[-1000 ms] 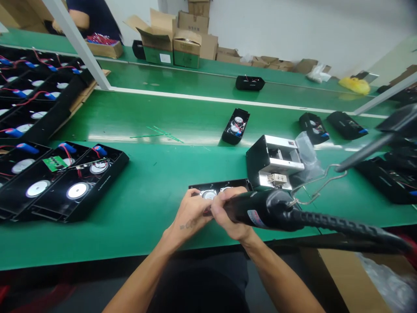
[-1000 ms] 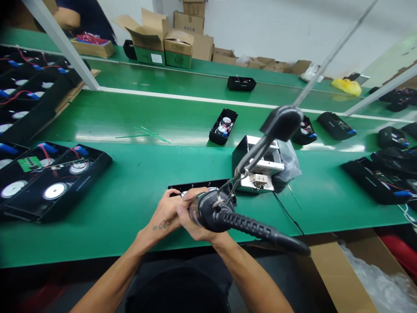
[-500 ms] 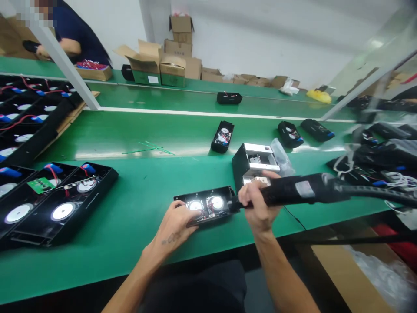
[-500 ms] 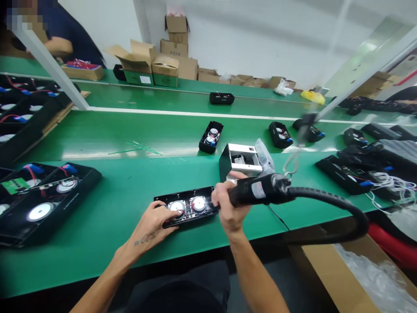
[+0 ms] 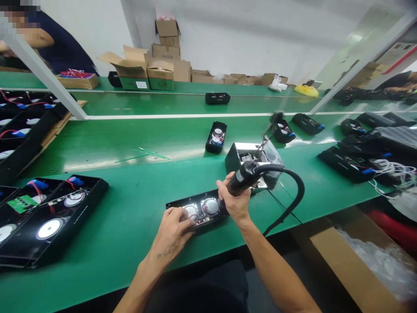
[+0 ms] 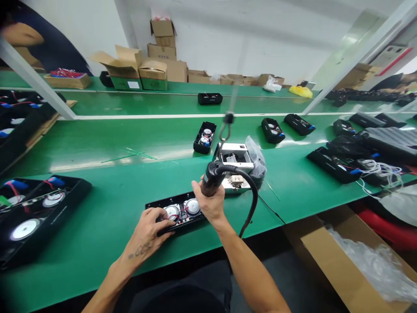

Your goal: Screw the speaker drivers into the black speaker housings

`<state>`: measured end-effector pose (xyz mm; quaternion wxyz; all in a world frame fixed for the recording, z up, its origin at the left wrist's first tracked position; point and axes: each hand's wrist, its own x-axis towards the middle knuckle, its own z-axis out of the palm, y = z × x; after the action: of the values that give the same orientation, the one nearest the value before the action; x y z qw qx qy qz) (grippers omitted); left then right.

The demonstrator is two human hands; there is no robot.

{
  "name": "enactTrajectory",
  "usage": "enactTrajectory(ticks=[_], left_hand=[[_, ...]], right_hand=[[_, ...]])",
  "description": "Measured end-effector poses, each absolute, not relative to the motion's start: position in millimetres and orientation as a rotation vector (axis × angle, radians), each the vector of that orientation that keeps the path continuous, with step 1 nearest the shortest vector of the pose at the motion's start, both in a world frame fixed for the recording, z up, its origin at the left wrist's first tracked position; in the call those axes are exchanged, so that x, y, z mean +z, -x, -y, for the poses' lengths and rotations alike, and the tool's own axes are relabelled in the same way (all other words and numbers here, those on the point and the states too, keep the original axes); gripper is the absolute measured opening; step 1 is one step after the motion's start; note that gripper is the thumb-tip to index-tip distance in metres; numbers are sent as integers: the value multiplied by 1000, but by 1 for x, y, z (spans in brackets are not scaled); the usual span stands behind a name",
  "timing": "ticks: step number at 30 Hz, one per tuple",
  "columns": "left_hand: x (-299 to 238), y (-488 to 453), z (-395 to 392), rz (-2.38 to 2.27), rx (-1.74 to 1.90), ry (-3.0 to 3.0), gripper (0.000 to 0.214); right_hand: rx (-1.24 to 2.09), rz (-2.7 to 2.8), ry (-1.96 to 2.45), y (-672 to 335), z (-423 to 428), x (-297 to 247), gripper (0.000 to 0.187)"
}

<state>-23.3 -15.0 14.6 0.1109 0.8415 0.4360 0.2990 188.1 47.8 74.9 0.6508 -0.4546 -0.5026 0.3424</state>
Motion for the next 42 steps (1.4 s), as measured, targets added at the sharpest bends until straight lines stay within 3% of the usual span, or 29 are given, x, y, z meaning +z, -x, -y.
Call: enactTrajectory(ticks=[11, 16, 20, 28, 34, 42], left_hand=[[14, 25, 19, -1297, 820, -2516, 33], [27, 4, 15, -1171, 805, -2665, 45], [31, -22, 4, -1149, 593, -2773, 41], [27, -37, 3, -1286, 355, -2817, 37], [12, -46, 15, -1424, 588, -2580, 31], [13, -48, 16, -1413, 651, -2408, 15]], right_hand=[[796, 1137, 951, -208, -36, 95, 29], [311, 915, 924, -275, -51, 125, 38], [226, 929, 959, -304, -80, 116, 34], [449, 1124, 1080, -303, -80, 104, 30], [781, 1025, 793, -272, -31, 114, 31], [960, 1058, 593, -218, -7, 88, 30]])
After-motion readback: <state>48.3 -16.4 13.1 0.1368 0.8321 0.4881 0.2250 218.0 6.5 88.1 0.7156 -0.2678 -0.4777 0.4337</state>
